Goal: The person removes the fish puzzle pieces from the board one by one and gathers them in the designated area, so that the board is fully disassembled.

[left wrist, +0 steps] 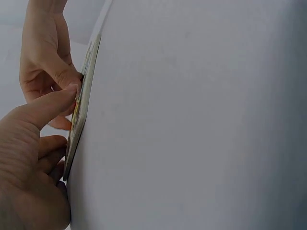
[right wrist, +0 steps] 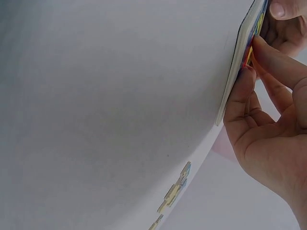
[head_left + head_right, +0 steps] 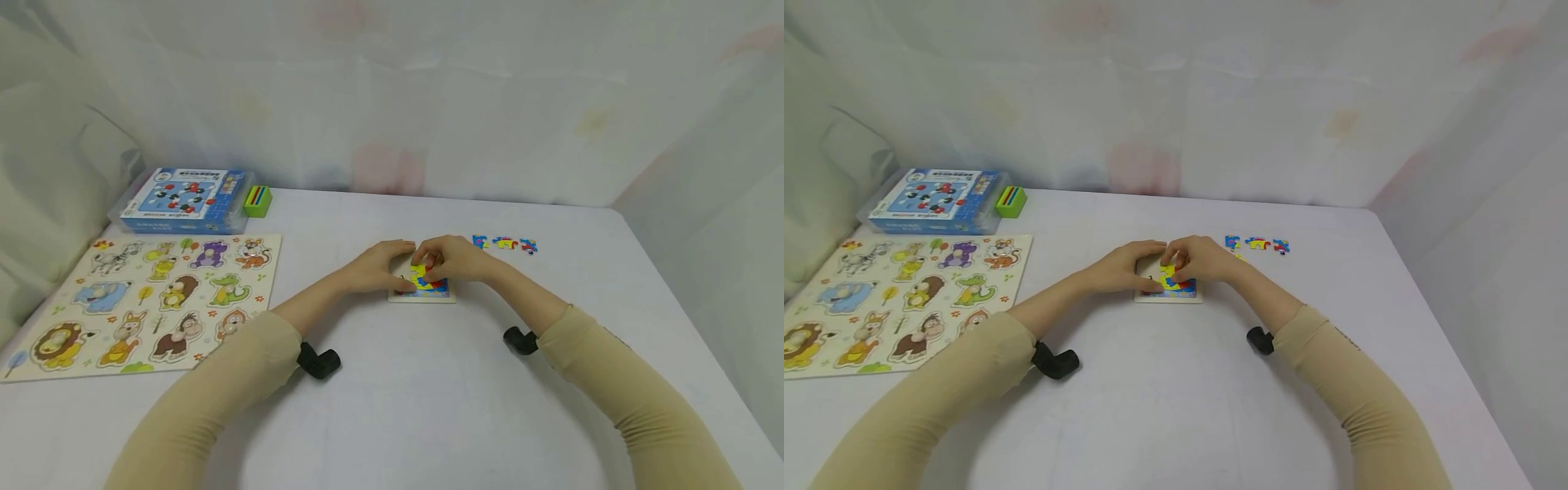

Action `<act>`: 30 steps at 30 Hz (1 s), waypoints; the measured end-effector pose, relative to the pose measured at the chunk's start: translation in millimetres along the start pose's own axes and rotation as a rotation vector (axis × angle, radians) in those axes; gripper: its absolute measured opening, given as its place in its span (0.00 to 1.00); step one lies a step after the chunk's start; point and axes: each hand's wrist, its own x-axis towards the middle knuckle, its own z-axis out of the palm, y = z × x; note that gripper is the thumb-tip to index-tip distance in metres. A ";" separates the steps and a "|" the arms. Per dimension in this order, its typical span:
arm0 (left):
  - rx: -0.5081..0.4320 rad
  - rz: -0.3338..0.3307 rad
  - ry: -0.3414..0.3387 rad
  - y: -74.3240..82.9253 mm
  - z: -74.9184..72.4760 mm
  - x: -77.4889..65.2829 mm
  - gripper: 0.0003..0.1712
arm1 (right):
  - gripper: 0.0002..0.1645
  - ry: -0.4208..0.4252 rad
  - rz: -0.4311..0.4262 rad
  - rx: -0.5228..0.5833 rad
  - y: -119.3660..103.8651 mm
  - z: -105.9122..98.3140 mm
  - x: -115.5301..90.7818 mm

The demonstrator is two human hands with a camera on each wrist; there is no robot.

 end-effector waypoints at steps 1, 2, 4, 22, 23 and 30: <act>0.000 0.003 0.001 0.4 1.2 1.1 0.48 | 0.17 -0.001 -0.003 -0.001 -0.1 0.3 0.0; 0.003 0.003 0.001 0.4 2.2 2.3 0.48 | 0.17 -0.002 -0.004 -0.004 -0.2 0.5 0.1; 0.002 0.012 0.005 0.3 3.7 4.3 0.48 | 0.17 -0.002 -0.002 -0.009 -0.2 0.7 0.1; 0.000 0.007 0.011 0.9 4.3 4.2 0.49 | 0.17 -0.002 0.000 0.007 -2.4 0.1 -1.3; 0.001 0.010 0.011 1.0 4.3 4.2 0.49 | 0.16 -0.001 0.001 0.007 -2.4 0.2 -1.3; 0.004 0.014 0.010 2.5 3.8 3.2 0.49 | 0.11 0.009 -0.020 0.003 -2.8 1.2 -2.0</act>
